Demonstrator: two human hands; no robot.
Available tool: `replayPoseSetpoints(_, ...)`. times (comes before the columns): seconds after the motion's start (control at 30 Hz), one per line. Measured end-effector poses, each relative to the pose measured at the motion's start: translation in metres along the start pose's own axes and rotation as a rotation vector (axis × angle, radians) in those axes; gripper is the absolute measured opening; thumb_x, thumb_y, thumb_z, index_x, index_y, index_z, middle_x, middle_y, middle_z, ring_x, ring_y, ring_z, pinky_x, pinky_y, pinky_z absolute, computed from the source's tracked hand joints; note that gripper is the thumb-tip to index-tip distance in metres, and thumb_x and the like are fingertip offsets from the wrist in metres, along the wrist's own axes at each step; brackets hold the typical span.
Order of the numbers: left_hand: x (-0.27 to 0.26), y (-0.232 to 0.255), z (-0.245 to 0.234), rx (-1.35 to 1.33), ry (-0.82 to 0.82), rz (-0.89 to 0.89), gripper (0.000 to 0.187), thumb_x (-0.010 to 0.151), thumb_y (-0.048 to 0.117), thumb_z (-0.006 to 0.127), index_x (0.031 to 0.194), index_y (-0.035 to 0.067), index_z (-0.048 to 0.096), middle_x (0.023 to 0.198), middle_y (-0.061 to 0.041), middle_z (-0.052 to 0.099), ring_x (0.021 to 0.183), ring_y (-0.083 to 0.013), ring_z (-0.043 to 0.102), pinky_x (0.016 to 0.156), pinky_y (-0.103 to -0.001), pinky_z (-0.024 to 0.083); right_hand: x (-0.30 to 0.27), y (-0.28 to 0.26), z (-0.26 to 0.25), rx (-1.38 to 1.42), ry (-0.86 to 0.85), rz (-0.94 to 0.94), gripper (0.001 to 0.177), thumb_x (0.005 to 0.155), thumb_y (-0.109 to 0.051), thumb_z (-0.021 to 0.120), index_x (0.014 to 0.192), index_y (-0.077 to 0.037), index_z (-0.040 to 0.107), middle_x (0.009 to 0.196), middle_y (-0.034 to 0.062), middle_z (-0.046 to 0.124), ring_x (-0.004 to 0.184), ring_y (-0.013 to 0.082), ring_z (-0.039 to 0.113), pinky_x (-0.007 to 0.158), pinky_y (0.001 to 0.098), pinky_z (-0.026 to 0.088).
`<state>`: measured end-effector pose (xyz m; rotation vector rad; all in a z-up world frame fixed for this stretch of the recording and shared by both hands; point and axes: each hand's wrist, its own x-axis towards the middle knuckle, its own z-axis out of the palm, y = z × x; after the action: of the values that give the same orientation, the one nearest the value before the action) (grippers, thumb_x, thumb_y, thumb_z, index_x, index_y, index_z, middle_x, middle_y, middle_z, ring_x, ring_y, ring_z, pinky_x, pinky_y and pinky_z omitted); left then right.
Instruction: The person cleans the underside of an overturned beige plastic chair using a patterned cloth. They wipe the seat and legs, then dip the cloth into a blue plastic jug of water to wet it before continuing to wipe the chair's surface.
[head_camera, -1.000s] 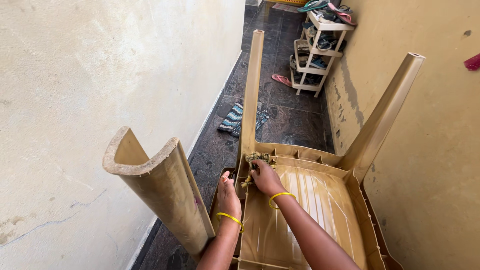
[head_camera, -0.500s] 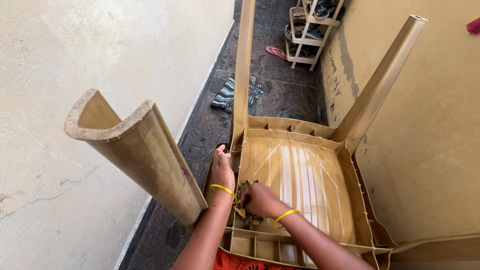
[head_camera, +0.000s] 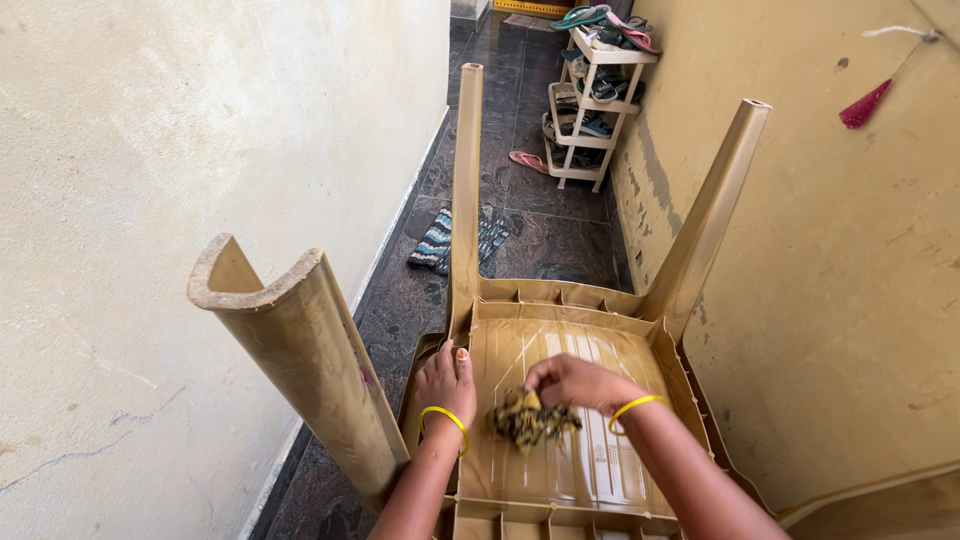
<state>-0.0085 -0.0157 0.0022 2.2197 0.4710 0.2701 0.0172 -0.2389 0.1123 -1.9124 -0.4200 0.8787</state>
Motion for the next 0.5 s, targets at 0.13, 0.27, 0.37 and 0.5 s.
replayPoseSetpoints(0.13, -0.014, 0.009, -0.007, 0.282, -0.108, 0.104, 0.077, 0.094, 0.052, 0.054, 0.156, 0.014, 0.025, 0.158, -0.015, 0.035, 0.145, -0.0360, 0.027, 0.113, -0.053, 0.029, 0.029, -0.036, -0.052, 0.331, 0.208, -0.202, 0.017, 0.086, 0.006, 0.063, 0.096, -0.006, 0.070, 0.086, 0.0003, 0.070, 0.073, 0.0090, 0.062, 0.067, 0.0253, 0.051)
replayPoseSetpoints(0.27, -0.024, 0.021, -0.021, 0.433, -0.406, 0.123, 0.098, 0.093, 0.045, 0.067, 0.159, 0.013, 0.002, 0.168, -0.015, 0.018, 0.151, -0.0420, 0.007, 0.117, -0.054, 0.022, 0.090, -0.046, -0.091, 0.679, 0.373, -0.371, 0.016, 0.094, 0.004, 0.054, 0.093, -0.006, 0.067, 0.088, 0.0025, 0.070, 0.077, 0.0123, 0.066, 0.072, 0.0315, 0.059)
replayPoseSetpoints(0.37, -0.030, 0.032, -0.036, 0.523, -0.496, 0.152, 0.102, 0.096, 0.041, 0.066, 0.162, 0.006, -0.004, 0.159, -0.020, 0.033, 0.153, -0.0453, 0.009, 0.117, -0.053, 0.026, 0.170, -0.010, -0.112, 0.813, 0.522, -0.289, 0.015, 0.094, 0.004, 0.056, 0.094, -0.008, 0.065, 0.086, 0.0009, 0.068, 0.075, 0.0133, 0.066, 0.072, 0.0334, 0.059)
replayPoseSetpoints(0.5, -0.030, 0.044, -0.051, 0.554, -0.560, 0.135, 0.101, 0.099, 0.039, 0.064, 0.164, 0.003, -0.005, 0.153, -0.021, 0.040, 0.154, -0.0469, 0.010, 0.115, -0.054, 0.030, 0.274, 0.063, -0.101, 0.801, 0.479, -0.090, 0.026, 0.088, 0.010, 0.059, 0.099, -0.013, 0.061, 0.077, 0.0014, 0.060, 0.067, 0.0166, 0.061, 0.063, 0.0379, 0.058)
